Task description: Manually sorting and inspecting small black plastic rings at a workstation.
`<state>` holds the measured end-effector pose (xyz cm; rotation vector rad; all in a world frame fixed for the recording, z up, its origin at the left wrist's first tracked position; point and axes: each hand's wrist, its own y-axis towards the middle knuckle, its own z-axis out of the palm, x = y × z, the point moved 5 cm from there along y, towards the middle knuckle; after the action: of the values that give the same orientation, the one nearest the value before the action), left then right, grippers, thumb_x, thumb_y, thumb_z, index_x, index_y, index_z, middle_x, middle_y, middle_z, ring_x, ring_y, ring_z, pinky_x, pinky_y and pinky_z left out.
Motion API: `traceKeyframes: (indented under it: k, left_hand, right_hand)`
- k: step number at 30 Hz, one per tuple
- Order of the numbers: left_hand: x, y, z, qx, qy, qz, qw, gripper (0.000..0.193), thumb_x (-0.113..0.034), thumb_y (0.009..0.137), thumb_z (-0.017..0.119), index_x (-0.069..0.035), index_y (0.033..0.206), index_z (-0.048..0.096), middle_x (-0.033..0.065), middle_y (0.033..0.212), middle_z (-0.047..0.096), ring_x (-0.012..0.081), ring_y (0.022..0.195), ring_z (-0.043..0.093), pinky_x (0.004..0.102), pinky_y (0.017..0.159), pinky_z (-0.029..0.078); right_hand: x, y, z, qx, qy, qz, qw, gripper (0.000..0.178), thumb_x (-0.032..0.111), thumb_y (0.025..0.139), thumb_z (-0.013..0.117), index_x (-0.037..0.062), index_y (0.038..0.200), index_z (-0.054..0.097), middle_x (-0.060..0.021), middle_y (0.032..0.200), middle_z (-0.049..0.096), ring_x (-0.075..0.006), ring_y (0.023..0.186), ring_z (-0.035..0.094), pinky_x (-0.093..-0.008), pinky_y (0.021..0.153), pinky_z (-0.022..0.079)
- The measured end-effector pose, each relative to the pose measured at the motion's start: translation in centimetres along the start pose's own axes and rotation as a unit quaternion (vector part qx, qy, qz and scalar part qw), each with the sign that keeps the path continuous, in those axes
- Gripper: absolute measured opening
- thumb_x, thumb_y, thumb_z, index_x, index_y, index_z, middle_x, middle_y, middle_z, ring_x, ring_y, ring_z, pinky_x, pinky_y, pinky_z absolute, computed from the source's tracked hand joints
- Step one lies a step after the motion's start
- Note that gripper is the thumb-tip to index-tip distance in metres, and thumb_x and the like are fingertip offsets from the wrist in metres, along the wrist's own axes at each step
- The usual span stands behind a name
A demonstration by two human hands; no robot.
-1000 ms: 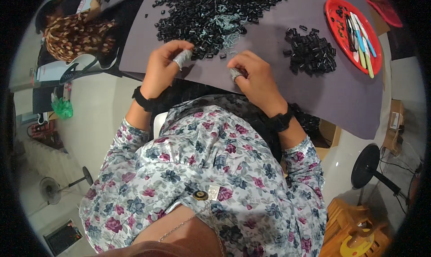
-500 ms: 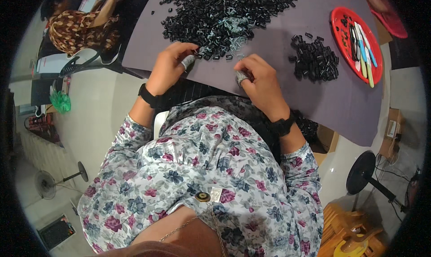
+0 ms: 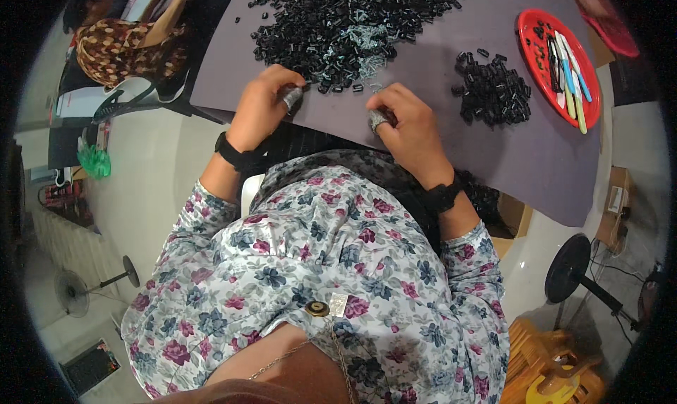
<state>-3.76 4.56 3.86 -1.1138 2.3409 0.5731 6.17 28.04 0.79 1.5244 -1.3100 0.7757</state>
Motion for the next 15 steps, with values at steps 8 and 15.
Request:
traceKeyframes:
  k: [8, 15]
  left_hand:
    - [0.74, -0.04, -0.61, -0.04, -0.05, -0.026, 0.998, 0.041, 0.013, 0.079, 0.061, -0.004, 0.116, 0.07, 0.0149, 0.105, 0.067, 0.0355, 0.093, 0.068, 0.039, 0.079, 0.054]
    - [0.54, 0.42, -0.03, -0.007, -0.013, 0.024, 1.0, 0.037, 0.013, 0.079, 0.061, -0.003, 0.11, 0.073, 0.0146, 0.105, 0.067, 0.035, 0.09, 0.067, 0.0389, 0.079, 0.054]
  right_hand:
    - [-0.27, -0.01, 0.07, -0.002, 0.015, -0.006, 1.0, 0.02, -0.005, 0.082, 0.064, -0.0006, 0.101, 0.067, -0.0077, 0.091, 0.062, -0.0167, 0.073, 0.062, -0.0289, 0.068, 0.05]
    - [-0.45, -0.08, -0.07, 0.009, 0.011, 0.014, 1.0, 0.021, -0.006, 0.082, 0.063, 0.0008, 0.102, 0.067, -0.0031, 0.094, 0.061, -0.0113, 0.08, 0.06, -0.0247, 0.068, 0.047]
